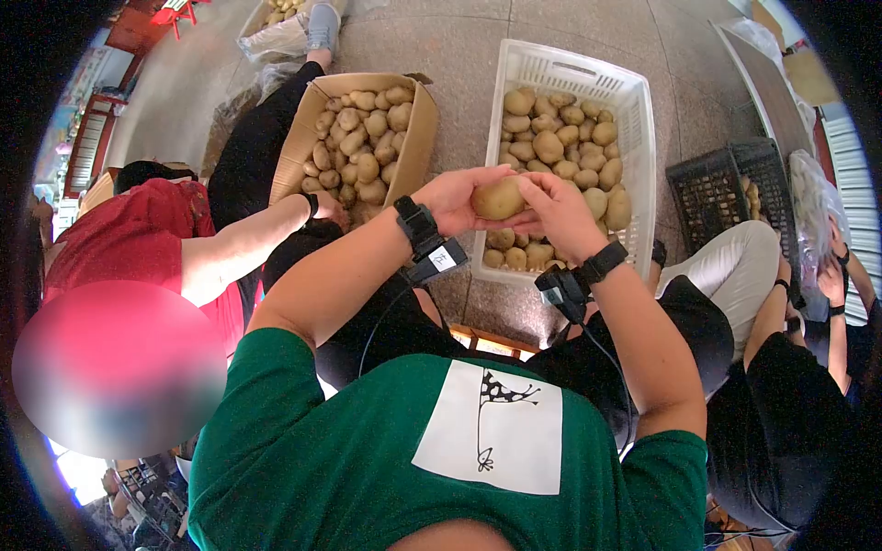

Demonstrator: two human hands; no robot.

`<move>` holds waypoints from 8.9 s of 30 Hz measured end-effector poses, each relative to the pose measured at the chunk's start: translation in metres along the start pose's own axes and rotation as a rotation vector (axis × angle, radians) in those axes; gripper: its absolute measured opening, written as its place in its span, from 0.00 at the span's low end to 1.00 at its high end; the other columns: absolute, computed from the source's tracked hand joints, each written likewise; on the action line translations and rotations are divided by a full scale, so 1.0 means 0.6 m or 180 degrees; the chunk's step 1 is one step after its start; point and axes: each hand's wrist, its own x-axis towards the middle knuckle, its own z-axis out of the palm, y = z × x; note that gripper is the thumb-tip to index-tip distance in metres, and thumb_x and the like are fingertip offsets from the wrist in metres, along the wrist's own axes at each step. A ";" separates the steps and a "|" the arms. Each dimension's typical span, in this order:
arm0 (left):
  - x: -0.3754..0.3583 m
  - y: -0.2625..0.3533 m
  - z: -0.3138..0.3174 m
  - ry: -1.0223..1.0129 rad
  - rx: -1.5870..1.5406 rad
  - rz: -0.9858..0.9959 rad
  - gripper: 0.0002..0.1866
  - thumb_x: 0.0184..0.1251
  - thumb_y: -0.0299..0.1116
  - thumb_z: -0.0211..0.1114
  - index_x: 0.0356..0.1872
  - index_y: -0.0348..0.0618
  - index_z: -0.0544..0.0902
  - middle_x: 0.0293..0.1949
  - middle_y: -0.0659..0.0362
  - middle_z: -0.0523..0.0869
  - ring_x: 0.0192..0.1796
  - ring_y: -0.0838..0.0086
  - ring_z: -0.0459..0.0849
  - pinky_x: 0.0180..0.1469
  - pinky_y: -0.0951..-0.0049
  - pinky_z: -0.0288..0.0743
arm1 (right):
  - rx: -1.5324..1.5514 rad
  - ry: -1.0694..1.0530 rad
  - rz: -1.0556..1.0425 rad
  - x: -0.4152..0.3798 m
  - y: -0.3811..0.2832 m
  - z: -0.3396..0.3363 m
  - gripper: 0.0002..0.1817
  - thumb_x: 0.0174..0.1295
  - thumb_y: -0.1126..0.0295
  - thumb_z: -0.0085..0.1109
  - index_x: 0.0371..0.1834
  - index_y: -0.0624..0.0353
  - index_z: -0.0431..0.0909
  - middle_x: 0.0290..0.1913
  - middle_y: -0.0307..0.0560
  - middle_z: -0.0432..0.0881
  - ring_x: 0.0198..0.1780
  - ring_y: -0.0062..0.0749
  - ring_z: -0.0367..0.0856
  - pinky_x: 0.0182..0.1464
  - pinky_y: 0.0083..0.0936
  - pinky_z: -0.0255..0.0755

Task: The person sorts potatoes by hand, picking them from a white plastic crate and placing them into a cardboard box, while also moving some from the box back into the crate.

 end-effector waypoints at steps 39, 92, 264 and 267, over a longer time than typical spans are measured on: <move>0.028 0.065 -0.333 0.2119 -0.1809 0.2790 0.09 0.61 0.24 0.45 0.43 0.39 0.66 0.41 0.58 0.70 0.44 0.68 0.70 0.45 0.73 0.72 | -0.1499 -0.0206 -0.0374 0.005 0.065 -0.029 0.12 0.57 0.69 0.52 0.42 0.64 0.71 0.32 0.40 0.75 0.34 0.20 0.72 0.37 0.17 0.68; 0.008 0.015 -0.041 0.1289 -0.1134 0.0833 0.21 0.66 0.27 0.43 0.58 0.32 0.51 0.44 0.47 0.69 0.49 0.56 0.72 0.52 0.68 0.73 | -0.4381 0.1808 0.0809 0.062 0.144 -0.223 0.20 0.44 0.73 0.56 0.44 0.62 0.67 0.53 0.64 0.62 0.51 0.57 0.65 0.53 0.39 0.63; -0.018 0.025 -0.111 0.1448 -0.0622 0.0675 0.21 0.56 0.23 0.57 0.49 0.50 0.62 0.37 0.55 0.70 0.34 0.68 0.73 0.31 0.72 0.74 | -0.1511 -0.0593 -0.0634 -0.010 0.036 -0.007 0.13 0.57 0.71 0.53 0.45 0.62 0.70 0.37 0.34 0.74 0.36 0.15 0.71 0.40 0.14 0.67; -0.028 0.034 -0.138 0.1748 -0.0698 0.0861 0.21 0.56 0.23 0.56 0.50 0.50 0.61 0.39 0.55 0.68 0.34 0.69 0.72 0.31 0.73 0.74 | -0.1609 -0.0593 -0.0648 -0.009 0.045 -0.011 0.13 0.57 0.71 0.54 0.45 0.62 0.71 0.37 0.34 0.74 0.36 0.14 0.70 0.40 0.14 0.67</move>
